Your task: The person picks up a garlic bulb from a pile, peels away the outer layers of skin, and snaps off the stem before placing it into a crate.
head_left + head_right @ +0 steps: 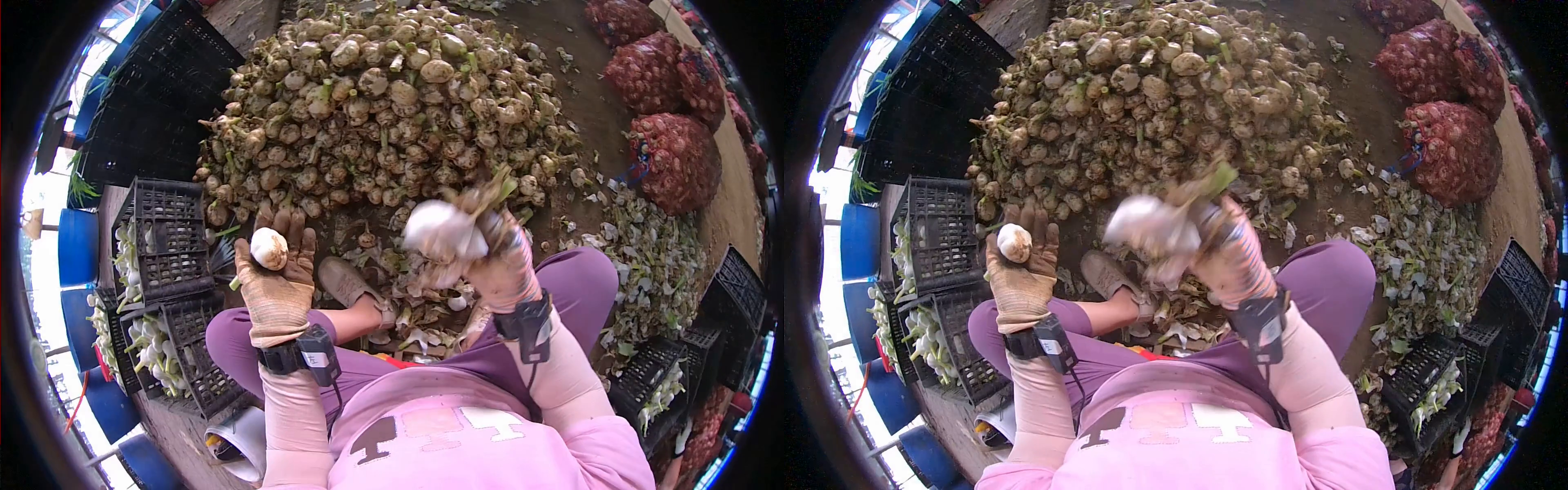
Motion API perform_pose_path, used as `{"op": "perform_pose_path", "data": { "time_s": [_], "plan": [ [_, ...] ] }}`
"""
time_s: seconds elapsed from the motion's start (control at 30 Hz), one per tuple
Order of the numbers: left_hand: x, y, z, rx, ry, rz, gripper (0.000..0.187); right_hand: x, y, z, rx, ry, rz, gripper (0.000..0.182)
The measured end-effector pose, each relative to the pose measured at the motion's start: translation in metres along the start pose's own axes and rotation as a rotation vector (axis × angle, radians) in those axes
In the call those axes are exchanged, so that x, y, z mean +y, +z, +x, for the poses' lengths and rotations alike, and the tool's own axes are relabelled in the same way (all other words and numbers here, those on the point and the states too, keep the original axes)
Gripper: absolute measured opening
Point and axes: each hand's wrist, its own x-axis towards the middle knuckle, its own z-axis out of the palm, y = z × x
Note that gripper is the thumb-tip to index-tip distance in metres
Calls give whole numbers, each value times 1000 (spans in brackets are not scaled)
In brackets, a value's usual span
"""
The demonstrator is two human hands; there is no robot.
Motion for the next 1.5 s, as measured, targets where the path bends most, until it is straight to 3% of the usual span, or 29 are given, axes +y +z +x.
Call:
{"op": "perform_pose_path", "data": {
  "time_s": [0.07,0.1,0.13,0.2,0.27,0.33,0.4,0.43,0.5,0.6,0.63,0.77,0.87,0.93,0.97,1.1,1.2,1.27,1.33,1.37,1.4,1.47,1.5],
  "plan": [
    [8,-12,3,50,-79,-57,51,-11,-8,10,240,237,-455,35],
    [10,-18,2,25,-67,-74,50,-3,-7,8,123,295,-691,32],
    [15,-19,2,27,-64,-75,50,28,-31,9,-15,161,-785,41],
    [28,-20,0,76,-46,-4,47,30,-12,4,-404,394,-1897,52],
    [31,-9,-11,91,-24,19,45,44,-22,-6,-792,162,-2167,51],
    [21,5,-21,41,2,93,44,49,-19,-1,-810,149,-2108,40],
    [4,7,-26,-20,26,199,47,46,-4,8,-612,90,-1570,27],
    [-7,11,-29,-19,33,247,47,43,6,8,-424,230,-1404,24],
    [-30,20,-37,-20,26,374,48,37,20,11,-300,342,-1151,32],
    [-52,18,-49,-277,78,661,51,36,21,15,-202,442,-953,35],
    [-55,22,-52,-215,6,585,49,35,20,16,-188,449,-878,36],
    [-61,20,-53,-267,70,688,46,28,23,17,-203,487,-876,34],
    [-61,30,-56,-186,38,543,44,26,15,20,-209,510,-958,27],
    [-53,32,-56,-269,35,757,44,27,12,18,-190,522,-898,29],
    [-52,25,-47,-183,-238,304,46,25,13,18,-165,529,-872,29],
    [-49,26,-36,-84,-420,-31,46,26,13,14,-119,485,-732,30],
    [-47,30,-40,-180,-405,18,48,25,13,14,-115,407,-640,30],
    [-47,14,-31,-250,-388,82,50,22,14,13,-88,476,-647,30],
    [-44,-6,-15,-347,-471,163,51,29,-3,12,-159,429,-616,31],
    [-39,-13,-8,-397,-590,-81,51,31,-8,11,-181,319,-611,35],
    [-36,-19,-8,-402,-505,58,56,31,-11,8,-202,211,-603,39],
    [-30,-16,-11,-351,-467,25,54,23,-4,17,-150,246,-333,43],
    [-28,-13,-15,-250,-457,22,52,22,0,19,-46,278,-532,44]
  ]
}}
